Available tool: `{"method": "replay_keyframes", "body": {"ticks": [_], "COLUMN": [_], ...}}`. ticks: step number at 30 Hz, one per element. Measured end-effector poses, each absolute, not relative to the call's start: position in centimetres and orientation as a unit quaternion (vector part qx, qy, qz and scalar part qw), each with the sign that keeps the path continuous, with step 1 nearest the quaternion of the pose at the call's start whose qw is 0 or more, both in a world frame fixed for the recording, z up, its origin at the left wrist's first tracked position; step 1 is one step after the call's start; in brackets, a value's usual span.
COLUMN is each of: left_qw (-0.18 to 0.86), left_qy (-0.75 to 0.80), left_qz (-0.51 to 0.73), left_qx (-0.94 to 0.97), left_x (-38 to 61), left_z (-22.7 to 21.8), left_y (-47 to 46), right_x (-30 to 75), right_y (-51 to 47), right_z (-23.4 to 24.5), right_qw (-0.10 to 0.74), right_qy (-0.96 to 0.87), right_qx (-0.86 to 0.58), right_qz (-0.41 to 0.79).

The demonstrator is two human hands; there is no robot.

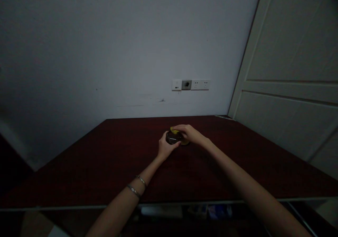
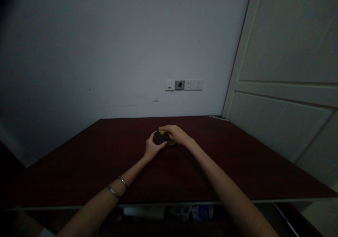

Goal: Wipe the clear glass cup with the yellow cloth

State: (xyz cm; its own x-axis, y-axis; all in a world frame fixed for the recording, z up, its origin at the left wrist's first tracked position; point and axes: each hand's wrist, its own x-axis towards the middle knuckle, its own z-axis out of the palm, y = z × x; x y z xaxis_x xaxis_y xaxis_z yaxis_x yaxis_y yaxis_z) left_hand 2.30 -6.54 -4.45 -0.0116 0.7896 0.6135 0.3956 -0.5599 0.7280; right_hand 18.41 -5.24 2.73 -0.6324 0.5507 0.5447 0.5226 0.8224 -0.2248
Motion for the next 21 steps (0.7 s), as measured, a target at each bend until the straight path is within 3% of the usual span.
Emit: {"method": "replay_keyframes", "body": {"ticks": [8, 15, 21], "left_qw": [0.170, 0.159, 0.153], "left_qy": [0.438, 0.453, 0.428], "left_qz": [0.584, 0.588, 0.573], "left_qx": [0.662, 0.651, 0.682], "left_x": [2.3, 2.4, 2.4], "left_z": [-4.6, -4.4, -4.5], "left_y": [-6.3, -6.3, -6.3], "right_x": [18.5, 17.6, 19.5], "right_y": [-6.0, -9.0, -8.5], "right_z": [2.7, 2.1, 3.1], "right_qw": [0.294, 0.332, 0.330], "right_qy": [-0.892, -0.864, -0.852], "right_qx": [-0.344, -0.379, -0.373], "right_qz": [0.006, 0.002, 0.159]}}
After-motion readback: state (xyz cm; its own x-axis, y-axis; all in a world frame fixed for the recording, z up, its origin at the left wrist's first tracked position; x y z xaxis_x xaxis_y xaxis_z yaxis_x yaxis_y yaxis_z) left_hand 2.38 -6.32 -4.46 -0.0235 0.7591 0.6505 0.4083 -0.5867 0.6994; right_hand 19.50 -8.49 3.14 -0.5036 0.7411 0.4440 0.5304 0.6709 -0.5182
